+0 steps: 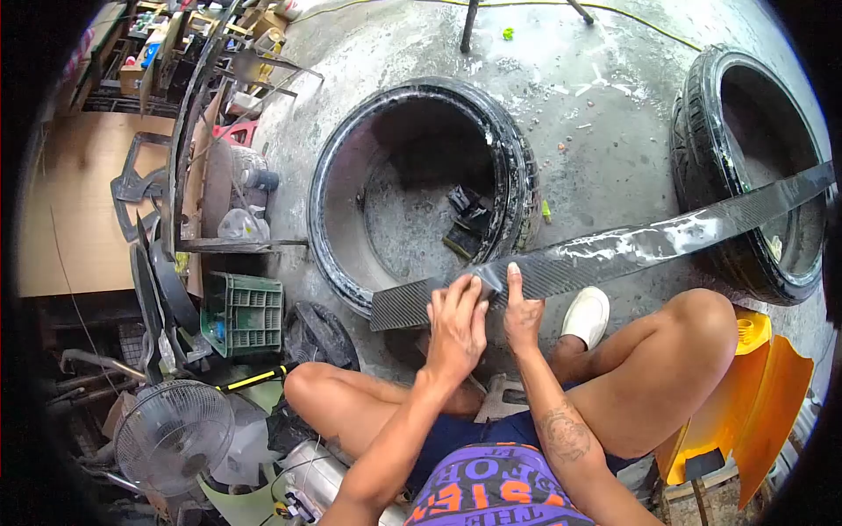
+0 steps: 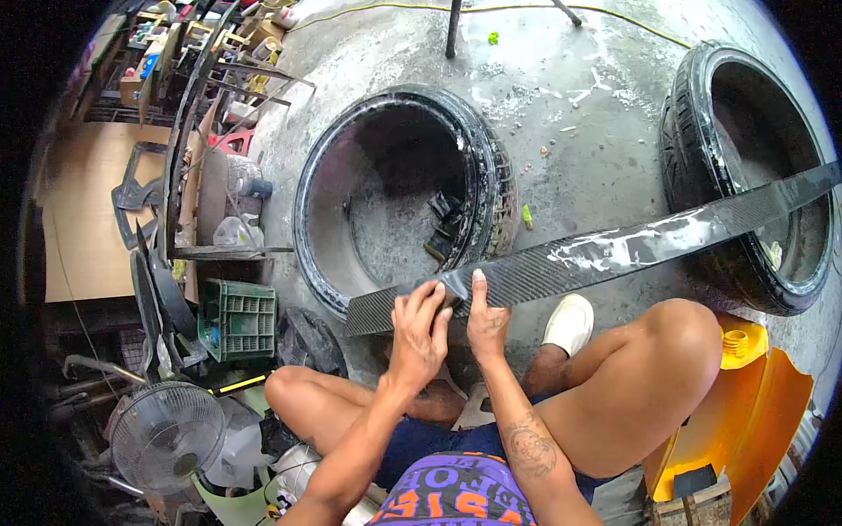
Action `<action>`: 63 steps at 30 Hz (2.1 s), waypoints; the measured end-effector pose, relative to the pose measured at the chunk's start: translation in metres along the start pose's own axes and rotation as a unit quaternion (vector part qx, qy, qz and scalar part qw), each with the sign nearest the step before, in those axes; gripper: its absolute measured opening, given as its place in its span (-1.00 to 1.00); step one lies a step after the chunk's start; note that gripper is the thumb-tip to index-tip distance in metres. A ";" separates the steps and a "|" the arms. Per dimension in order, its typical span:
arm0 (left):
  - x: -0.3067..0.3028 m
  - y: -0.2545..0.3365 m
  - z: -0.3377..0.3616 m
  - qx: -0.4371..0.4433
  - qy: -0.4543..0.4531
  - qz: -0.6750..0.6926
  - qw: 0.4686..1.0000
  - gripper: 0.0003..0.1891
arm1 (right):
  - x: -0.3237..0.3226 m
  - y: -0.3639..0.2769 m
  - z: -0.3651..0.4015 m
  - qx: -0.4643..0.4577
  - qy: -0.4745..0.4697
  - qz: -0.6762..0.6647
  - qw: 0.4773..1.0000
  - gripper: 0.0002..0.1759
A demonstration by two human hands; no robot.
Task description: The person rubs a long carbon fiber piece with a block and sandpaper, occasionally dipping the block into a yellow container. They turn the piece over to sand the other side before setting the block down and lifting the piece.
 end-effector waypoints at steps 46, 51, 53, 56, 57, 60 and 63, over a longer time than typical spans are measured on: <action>0.007 -0.001 -0.017 0.052 0.029 0.004 0.998 -0.70 | -0.007 0.008 0.002 0.183 -0.049 0.114 0.975 -0.24; 0.020 -0.015 -0.045 0.107 0.104 0.007 0.989 -0.66 | 0.003 0.035 -0.006 0.159 -0.042 0.106 0.981 -0.17; 0.027 -0.040 -0.003 0.076 0.064 0.034 0.995 -0.65 | 0.008 0.057 -0.008 0.165 -0.042 0.102 0.980 -0.09; 0.013 -0.024 -0.018 0.077 0.031 -0.012 0.996 -0.67 | 0.027 0.125 -0.015 0.083 -0.023 0.142 0.986 -0.24; 0.019 -0.030 -0.032 0.077 0.036 -0.023 0.996 -0.69 | 0.029 0.136 -0.017 0.028 -0.017 0.143 0.989 -0.36; 0.014 -0.022 -0.032 0.063 0.041 -0.006 0.997 -0.68 | 0.033 0.140 -0.008 -0.170 -0.015 0.280 0.945 -0.57; 0.002 -0.006 -0.013 0.056 0.024 0.008 0.998 -0.67 | 0.032 0.130 -0.016 -0.276 -0.013 0.397 0.875 -0.44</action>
Point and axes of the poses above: each hand's wrist, its own z-axis away from the middle knuckle, its own x-axis out of the palm, y = z × x, the point moved 4 cm from there along -z, towards the middle knuckle, and after that the axes turned 1 degree about x, right-handed, at the moved point
